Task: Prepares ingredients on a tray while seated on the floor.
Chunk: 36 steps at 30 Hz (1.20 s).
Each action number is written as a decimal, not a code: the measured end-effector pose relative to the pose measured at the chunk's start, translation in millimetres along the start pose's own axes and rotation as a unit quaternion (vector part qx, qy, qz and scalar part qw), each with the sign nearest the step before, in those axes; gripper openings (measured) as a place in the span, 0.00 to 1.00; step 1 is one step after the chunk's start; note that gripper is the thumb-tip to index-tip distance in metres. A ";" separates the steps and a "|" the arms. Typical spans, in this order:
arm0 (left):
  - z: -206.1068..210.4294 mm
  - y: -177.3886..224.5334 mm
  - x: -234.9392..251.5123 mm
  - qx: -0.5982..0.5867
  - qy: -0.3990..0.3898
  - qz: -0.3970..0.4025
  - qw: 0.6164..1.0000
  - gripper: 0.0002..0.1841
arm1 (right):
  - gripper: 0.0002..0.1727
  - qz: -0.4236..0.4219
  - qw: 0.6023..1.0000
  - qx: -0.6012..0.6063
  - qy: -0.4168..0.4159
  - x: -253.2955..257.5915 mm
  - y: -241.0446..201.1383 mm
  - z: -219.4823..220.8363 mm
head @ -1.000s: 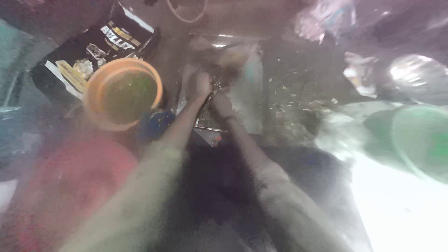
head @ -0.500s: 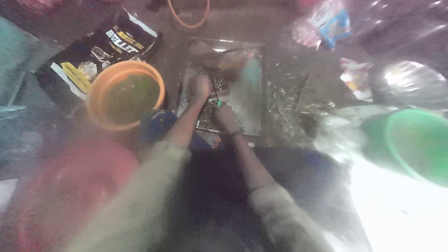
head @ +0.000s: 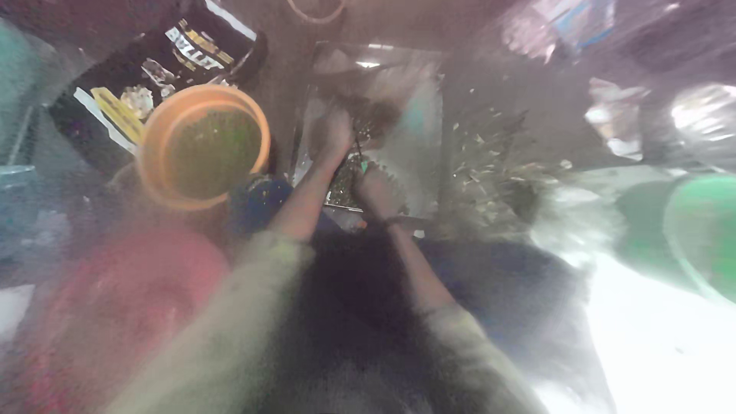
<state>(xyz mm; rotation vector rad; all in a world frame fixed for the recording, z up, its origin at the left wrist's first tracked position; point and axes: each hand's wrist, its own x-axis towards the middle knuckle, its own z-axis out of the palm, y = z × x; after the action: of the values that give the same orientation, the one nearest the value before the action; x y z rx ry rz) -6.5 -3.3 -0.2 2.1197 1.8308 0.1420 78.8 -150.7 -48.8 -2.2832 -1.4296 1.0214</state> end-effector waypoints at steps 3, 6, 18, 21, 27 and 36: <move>2.1 -2.1 4.2 -0.007 0.006 0.006 1.000 0.13 | 0.37 0.012 1.000 0.000 -0.002 0.2 2.8 2.1; 8.1 -5.9 12.0 -0.015 0.004 0.010 1.000 0.12 | 0.36 0.019 0.999 0.022 -0.013 -1.8 3.8 -2.6; -0.6 -5.2 6.1 -0.028 0.000 0.013 1.000 0.12 | 0.35 0.016 0.999 0.034 -0.004 -3.7 7.0 -8.2; 0.8 -6.3 8.5 -0.026 -0.004 0.019 0.999 0.10 | 0.35 0.016 0.999 0.039 0.001 -5.3 6.3 -10.4; 5.5 -8.4 12.9 -0.033 0.000 0.020 0.999 0.09 | 0.35 0.026 0.999 0.044 -0.006 -9.7 2.2 -14.6; 3.4 -5.1 13.4 -0.041 -0.012 0.011 0.999 0.10 | 0.27 -0.035 0.996 -0.080 0.014 25.0 -17.6 -15.8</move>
<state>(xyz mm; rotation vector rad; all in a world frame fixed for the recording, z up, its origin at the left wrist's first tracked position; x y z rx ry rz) -8.1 9.8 -6.9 2.0774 1.7569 0.1923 84.2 -118.4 -38.4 -2.3284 -1.6203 0.8793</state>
